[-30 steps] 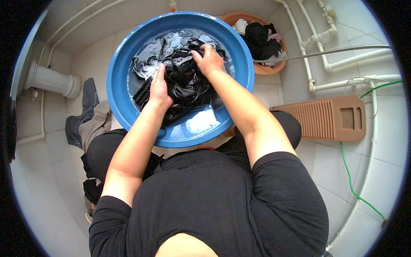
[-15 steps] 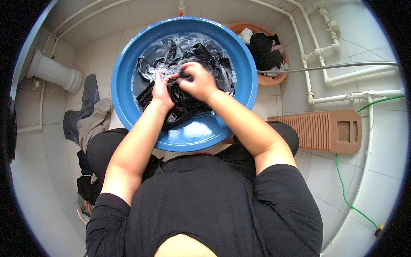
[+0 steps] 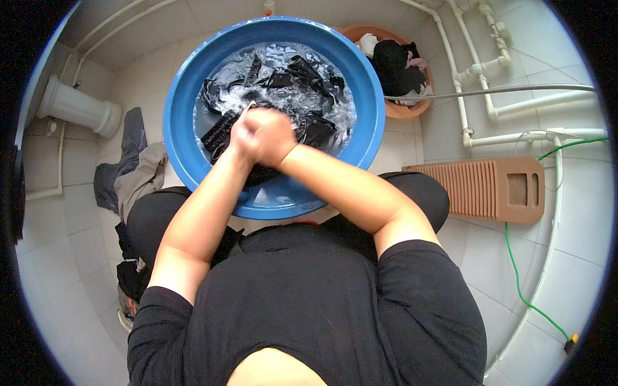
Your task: The person hand washes a black garment in a blue basin filled with soapy water. They repeatedly submerge, scrub, and wring the item, occasionally lifting it to inspect or reposition it within the basin.
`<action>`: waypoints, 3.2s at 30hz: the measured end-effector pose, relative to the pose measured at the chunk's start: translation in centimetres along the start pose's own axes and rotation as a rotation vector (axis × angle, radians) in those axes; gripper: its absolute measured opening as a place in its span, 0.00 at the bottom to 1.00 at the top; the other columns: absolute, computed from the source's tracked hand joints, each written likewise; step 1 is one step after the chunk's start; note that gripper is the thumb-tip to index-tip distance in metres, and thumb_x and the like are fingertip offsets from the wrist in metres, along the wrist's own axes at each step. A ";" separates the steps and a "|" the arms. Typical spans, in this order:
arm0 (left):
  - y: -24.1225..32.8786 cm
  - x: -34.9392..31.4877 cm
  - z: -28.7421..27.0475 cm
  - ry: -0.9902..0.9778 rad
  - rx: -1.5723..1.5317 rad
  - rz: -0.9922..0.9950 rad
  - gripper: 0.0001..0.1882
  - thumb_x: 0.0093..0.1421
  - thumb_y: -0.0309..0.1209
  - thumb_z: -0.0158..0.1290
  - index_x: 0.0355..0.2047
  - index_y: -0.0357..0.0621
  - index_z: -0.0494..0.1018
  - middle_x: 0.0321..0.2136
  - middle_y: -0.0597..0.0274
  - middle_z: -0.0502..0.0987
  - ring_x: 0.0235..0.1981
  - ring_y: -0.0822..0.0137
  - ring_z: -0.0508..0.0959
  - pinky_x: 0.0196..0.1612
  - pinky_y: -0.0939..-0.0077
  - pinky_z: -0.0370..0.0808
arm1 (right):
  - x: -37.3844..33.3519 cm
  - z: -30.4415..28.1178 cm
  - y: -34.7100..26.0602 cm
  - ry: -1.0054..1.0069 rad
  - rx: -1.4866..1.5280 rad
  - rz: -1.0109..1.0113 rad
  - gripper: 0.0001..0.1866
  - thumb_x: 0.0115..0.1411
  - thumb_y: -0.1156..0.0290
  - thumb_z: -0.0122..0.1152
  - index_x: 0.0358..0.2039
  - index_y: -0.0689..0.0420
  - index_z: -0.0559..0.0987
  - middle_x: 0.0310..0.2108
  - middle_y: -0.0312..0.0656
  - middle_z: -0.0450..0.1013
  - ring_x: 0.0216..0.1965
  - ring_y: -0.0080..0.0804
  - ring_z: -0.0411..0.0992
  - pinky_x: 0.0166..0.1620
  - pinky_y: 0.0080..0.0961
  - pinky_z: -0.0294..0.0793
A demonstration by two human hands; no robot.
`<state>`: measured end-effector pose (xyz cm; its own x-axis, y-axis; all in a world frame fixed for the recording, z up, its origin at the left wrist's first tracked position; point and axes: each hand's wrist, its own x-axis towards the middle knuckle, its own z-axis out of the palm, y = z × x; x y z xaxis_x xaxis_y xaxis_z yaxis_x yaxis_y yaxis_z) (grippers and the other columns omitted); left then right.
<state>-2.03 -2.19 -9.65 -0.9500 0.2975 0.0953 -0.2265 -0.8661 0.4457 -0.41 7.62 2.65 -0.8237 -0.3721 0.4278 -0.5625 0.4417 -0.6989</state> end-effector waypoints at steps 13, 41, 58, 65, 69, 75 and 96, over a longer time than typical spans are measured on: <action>5.9 2.5 9.2 0.380 0.047 0.057 0.15 0.63 0.41 0.40 0.42 0.46 0.65 0.47 0.54 0.69 0.50 0.60 0.67 0.46 0.68 0.69 | 2.5 -7.3 11.1 -0.303 -0.894 0.460 0.16 0.45 0.64 0.60 0.36 0.54 0.74 0.34 0.46 0.73 0.40 0.43 0.70 0.42 0.36 0.70; 9.8 0.6 11.8 0.266 0.433 -0.180 0.23 0.42 0.39 0.55 0.39 0.41 0.73 0.34 0.56 0.77 0.36 0.57 0.75 0.45 0.69 0.70 | 6.6 -15.9 9.1 0.171 0.559 0.363 0.16 0.46 0.81 0.51 0.39 0.59 0.70 0.32 0.43 0.71 0.34 0.30 0.72 0.38 0.26 0.73; 3.6 2.2 -1.9 0.903 0.451 -0.184 0.13 0.56 0.30 0.47 0.34 0.29 0.71 0.31 0.50 0.77 0.29 0.58 0.78 0.35 0.68 0.76 | 2.8 -1.8 15.6 -0.161 -0.371 0.358 0.26 0.51 0.49 0.56 0.42 0.56 0.70 0.39 0.50 0.72 0.42 0.48 0.70 0.45 0.36 0.68; 4.4 2.1 1.2 0.884 0.482 -0.123 0.13 0.52 0.22 0.48 0.39 0.27 0.66 0.33 0.49 0.73 0.31 0.58 0.77 0.33 0.69 0.76 | 3.1 -2.0 18.4 -0.243 -0.639 0.783 0.22 0.55 0.53 0.52 0.40 0.59 0.71 0.39 0.53 0.72 0.42 0.48 0.71 0.44 0.41 0.70; 4.4 2.3 2.1 0.899 0.450 0.006 0.16 0.54 0.27 0.51 0.42 0.31 0.67 0.33 0.50 0.75 0.32 0.59 0.77 0.37 0.69 0.75 | 1.8 -1.9 21.0 -0.373 -0.578 0.609 0.25 0.54 0.52 0.52 0.42 0.61 0.70 0.41 0.56 0.70 0.44 0.51 0.69 0.45 0.39 0.69; 4.7 2.0 4.2 0.448 -0.048 -0.122 0.13 0.56 0.31 0.51 0.39 0.36 0.70 0.34 0.56 0.76 0.33 0.64 0.78 0.39 0.73 0.75 | 2.6 -5.0 18.5 -0.294 -0.281 0.520 0.32 0.46 0.49 0.61 0.43 0.64 0.72 0.43 0.55 0.69 0.46 0.46 0.67 0.51 0.31 0.64; 0.6 -0.3 -4.5 0.268 0.086 -0.146 0.14 0.60 0.38 0.39 0.30 0.45 0.71 0.30 0.61 0.74 0.33 0.70 0.73 0.40 0.69 0.70 | -0.1 1.0 1.4 0.004 -0.065 0.078 0.08 0.46 0.66 0.57 0.18 0.57 0.73 0.18 0.47 0.69 0.20 0.43 0.70 0.24 0.30 0.68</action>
<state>-2.89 -4.57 -13.47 -0.9343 0.2894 -0.2081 -0.3561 -0.7815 0.5123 -1.01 7.46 1.04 -0.8652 -0.3314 0.3763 -0.5003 0.5211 -0.6915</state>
